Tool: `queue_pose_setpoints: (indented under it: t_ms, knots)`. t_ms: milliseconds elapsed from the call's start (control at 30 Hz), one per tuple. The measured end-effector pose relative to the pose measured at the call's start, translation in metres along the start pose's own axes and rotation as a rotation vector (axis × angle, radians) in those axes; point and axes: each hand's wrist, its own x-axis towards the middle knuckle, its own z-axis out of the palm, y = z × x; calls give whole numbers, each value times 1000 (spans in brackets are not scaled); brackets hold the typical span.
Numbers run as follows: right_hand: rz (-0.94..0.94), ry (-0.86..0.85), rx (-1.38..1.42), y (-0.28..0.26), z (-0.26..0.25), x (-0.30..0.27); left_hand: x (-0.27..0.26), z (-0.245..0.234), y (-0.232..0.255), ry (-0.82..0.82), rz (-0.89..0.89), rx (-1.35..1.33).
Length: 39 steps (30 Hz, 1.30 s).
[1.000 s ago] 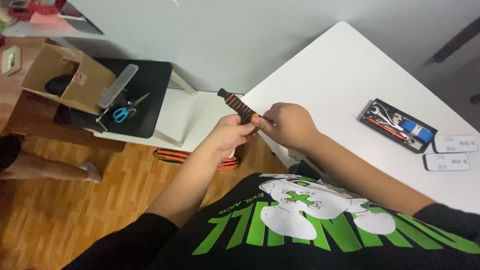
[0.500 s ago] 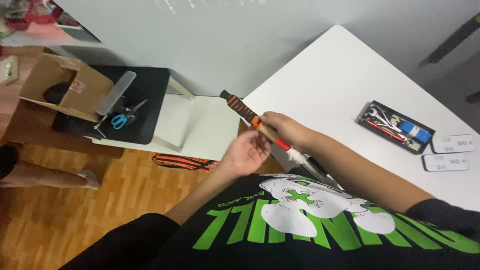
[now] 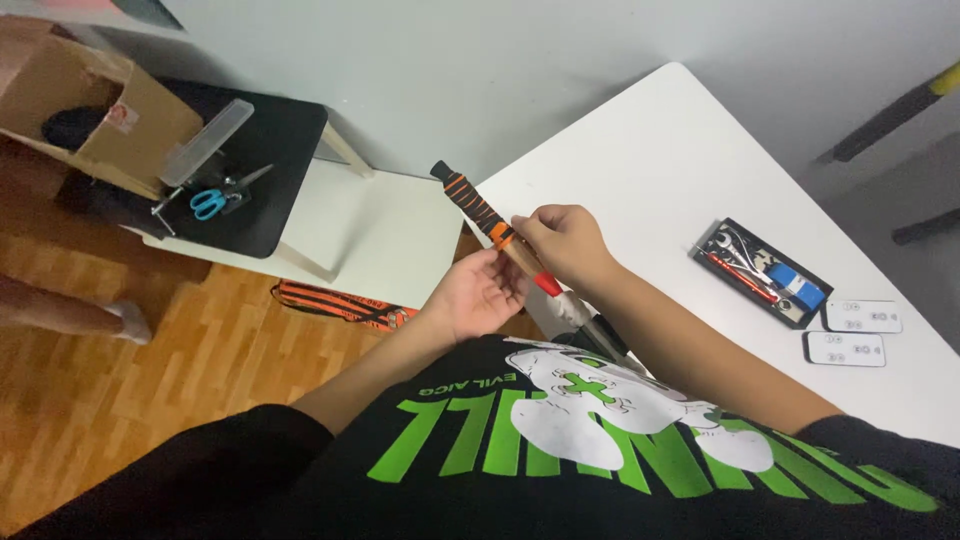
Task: The recorder is repairing a badminton racket by adjusting the handle grip and inspecting the frame.
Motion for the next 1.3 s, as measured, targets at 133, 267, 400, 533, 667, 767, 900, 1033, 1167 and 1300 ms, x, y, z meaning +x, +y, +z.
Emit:
queue_pose_setpoints:
  t_ms: [133, 267, 400, 533, 667, 767, 900, 1033, 1167, 1300]
  knots:
    - [34, -1, -61, -1, 4, 12, 4, 4, 2, 112, 25, 36]
    - [286, -147, 40, 3, 2, 31, 9, 8, -1, 129, -24, 45]
    - [633, -425, 376, 11, -8, 41, 8, 12, 0, 81, -75, 53]
    - [677, -517, 484, 25, -3, 44, 5, 12, -2, 138, -58, 74]
    - [722, -465, 476, 25, 1, 46, 22, -11, -1, 92, -9, 66]
    - [733, -418, 455, 20, 2, 43, 12, -6, -5, 89, 103, 117]
    - [696, -427, 500, 20, 0, 42, -9, 18, -10, 127, 137, 213]
    - [626, -370, 542, 18, 2, 35, -17, 28, -11, 219, 224, 364]
    - [410, -193, 460, 10, 12, 13, -26, 32, -13, 285, 302, 414]
    - [201, -148, 302, -7, 12, -8, -19, 26, -17, 326, 401, 617]
